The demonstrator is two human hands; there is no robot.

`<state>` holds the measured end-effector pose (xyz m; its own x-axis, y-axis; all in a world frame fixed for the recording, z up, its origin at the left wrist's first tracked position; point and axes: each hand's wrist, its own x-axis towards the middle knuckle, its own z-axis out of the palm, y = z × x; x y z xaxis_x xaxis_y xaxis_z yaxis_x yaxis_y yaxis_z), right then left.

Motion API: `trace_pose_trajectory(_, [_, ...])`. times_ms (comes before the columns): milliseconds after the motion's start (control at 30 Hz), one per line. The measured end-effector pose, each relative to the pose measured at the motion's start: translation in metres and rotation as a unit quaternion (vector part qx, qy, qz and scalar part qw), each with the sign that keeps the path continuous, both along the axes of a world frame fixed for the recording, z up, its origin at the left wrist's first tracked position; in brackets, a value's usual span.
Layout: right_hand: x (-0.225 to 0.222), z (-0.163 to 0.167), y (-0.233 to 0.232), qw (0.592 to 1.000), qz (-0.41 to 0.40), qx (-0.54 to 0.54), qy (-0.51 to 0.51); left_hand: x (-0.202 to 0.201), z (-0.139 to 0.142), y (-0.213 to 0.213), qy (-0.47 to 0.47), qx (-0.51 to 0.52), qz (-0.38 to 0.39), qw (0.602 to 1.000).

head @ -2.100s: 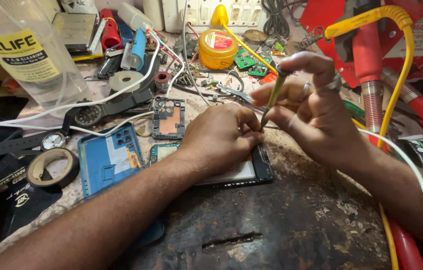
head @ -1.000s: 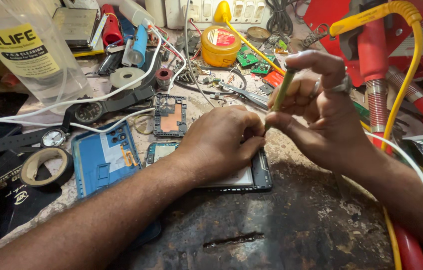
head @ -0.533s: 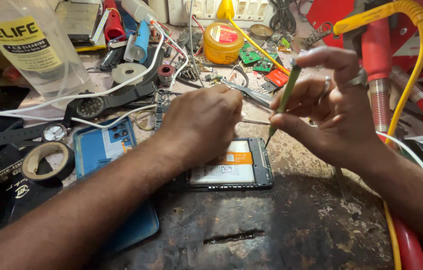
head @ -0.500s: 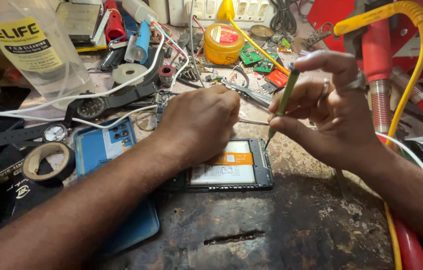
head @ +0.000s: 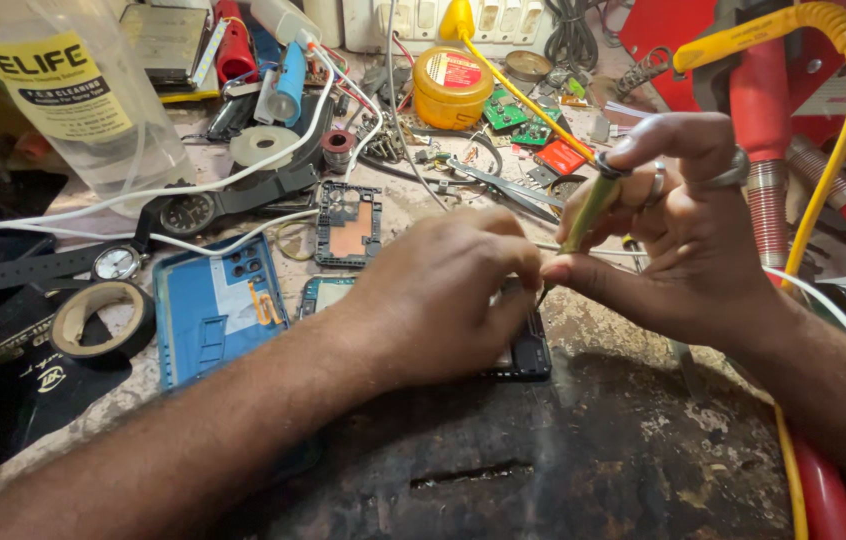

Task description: The person uses a metal prying tool to separate the screen from the back cover of a smartphone. They then use a screwdriver and tweezers to remove screws and a metal bracket from the internal chassis, exposing the battery and camera module.

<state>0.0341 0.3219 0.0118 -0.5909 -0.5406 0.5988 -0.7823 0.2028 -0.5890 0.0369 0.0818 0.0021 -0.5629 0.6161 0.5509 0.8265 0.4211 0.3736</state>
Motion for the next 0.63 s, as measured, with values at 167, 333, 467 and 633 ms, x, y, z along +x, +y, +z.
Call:
trace_pose_trajectory(167, [0.003, 0.0, 0.002, 1.0, -0.008, 0.003, 0.005, -0.007, -0.005, 0.002, -0.094, 0.012, -0.073, 0.993])
trace_pose_trajectory(333, [0.008, -0.001, 0.0, 0.998, -0.031, 0.005, 0.05, -0.017, -0.011, 0.002, -0.149, 0.006, -0.073, 0.986])
trace_pose_trajectory(467, [0.013, -0.003, -0.003, 0.999, -0.035, 0.019, 0.027, -0.017, -0.015, 0.001, -0.139, 0.012, -0.07, 0.988])
trace_pose_trajectory(633, [0.017, -0.006, -0.002, 0.997, 0.004, -0.016, -0.072, -0.015, -0.02, 0.0, -0.103, 0.028, -0.068, 0.992])
